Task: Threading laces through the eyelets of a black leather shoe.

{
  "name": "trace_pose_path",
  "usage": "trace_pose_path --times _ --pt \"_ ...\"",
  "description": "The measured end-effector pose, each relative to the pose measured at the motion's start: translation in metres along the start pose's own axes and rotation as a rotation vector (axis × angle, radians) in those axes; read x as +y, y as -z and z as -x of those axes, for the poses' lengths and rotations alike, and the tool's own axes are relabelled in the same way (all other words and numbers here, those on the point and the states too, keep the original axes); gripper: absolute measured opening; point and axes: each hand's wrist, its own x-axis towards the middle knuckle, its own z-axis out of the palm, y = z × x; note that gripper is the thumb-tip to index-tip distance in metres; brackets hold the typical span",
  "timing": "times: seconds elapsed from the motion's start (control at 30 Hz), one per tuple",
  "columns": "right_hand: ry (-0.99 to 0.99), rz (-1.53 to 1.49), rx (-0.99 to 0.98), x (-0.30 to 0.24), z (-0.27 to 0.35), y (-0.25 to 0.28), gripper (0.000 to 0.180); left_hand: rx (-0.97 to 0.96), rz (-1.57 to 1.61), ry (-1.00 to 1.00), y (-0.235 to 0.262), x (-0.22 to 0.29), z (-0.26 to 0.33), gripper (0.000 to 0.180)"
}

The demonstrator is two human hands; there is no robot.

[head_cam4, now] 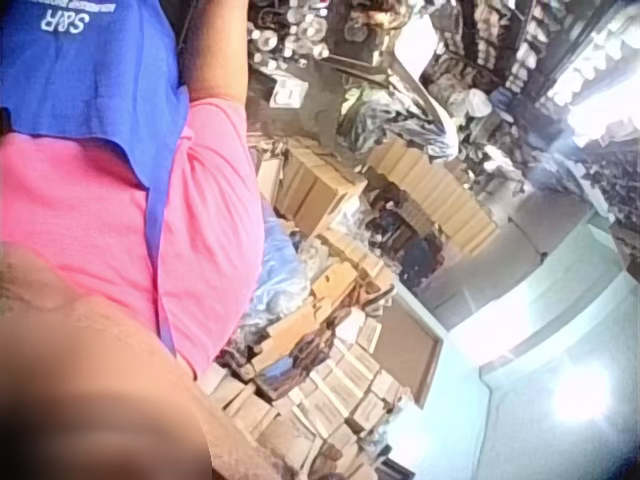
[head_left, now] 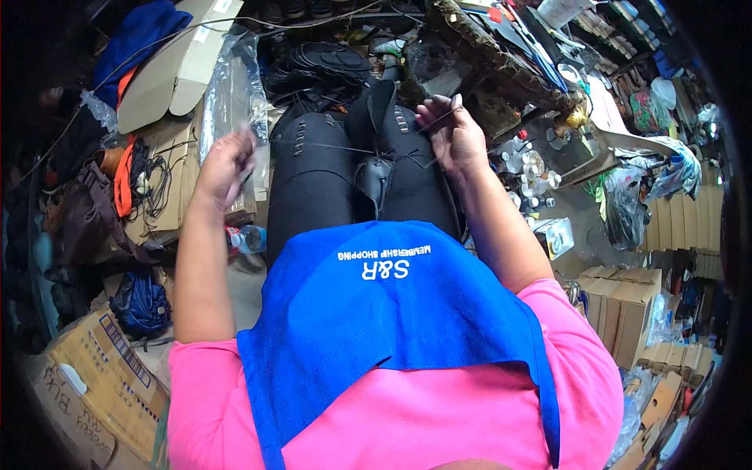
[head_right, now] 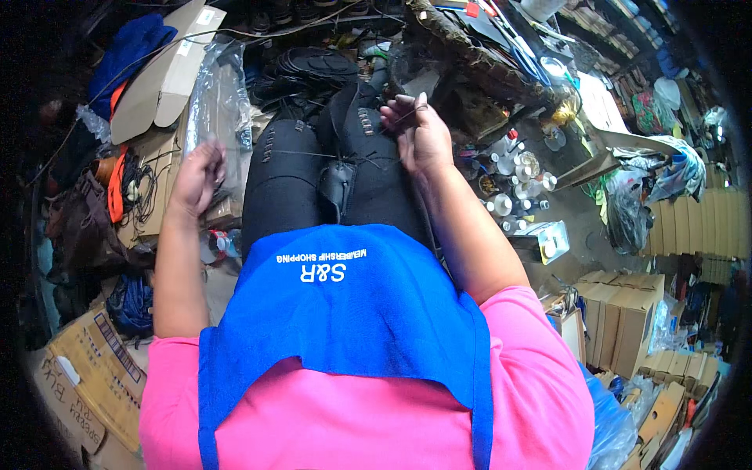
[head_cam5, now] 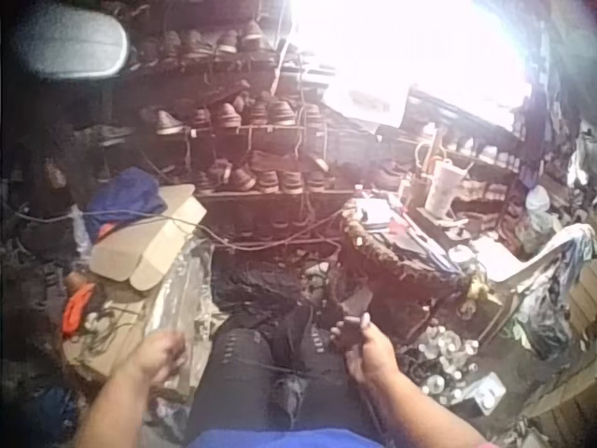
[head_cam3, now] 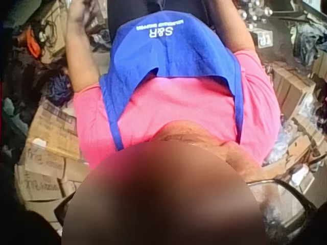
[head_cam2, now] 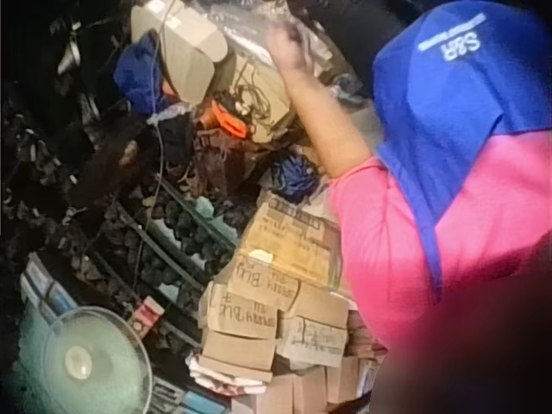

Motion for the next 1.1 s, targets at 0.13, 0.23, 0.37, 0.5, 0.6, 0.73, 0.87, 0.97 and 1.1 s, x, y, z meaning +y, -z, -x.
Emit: trace_pose_path --times 0.13,0.23,0.37,0.5,0.6,0.73,0.87,0.97,1.1 --pt "-0.421 -0.607 -0.170 0.005 0.001 0.021 0.037 0.168 0.851 -0.037 -0.091 0.034 0.016 0.038" --pt "-0.456 -0.435 -0.560 -0.002 0.005 0.020 0.044 -0.207 0.975 -0.128 -0.047 0.005 -0.002 0.044" --pt "-0.282 -0.104 -0.360 -0.008 0.029 0.026 0.044 0.266 0.681 0.097 -0.024 -0.020 -0.013 0.043" --pt "-0.343 0.120 -0.091 -0.019 0.034 0.029 0.037 0.349 0.372 -0.003 -0.006 -0.021 -0.011 0.040" --pt "-0.205 1.036 -0.275 -0.046 0.028 0.109 0.045 0.405 -0.389 0.026 0.049 -0.021 0.014 0.041" --pt "0.368 1.614 -0.204 -0.061 0.018 0.117 0.061 0.490 -0.939 -0.583 0.014 -0.023 0.037 0.024" --pt "0.461 1.593 -0.603 -0.054 0.031 -0.050 0.064 0.072 -1.166 -0.691 -0.102 -0.011 0.055 0.057" --pt "0.347 2.099 -0.562 -0.035 0.010 -0.092 0.080 -0.144 -1.323 -0.361 -0.157 -0.006 0.050 0.088" --pt "0.108 2.165 -0.399 -0.040 -0.008 -0.081 0.085 -0.219 -1.410 -0.333 -0.164 -0.016 0.039 0.091"
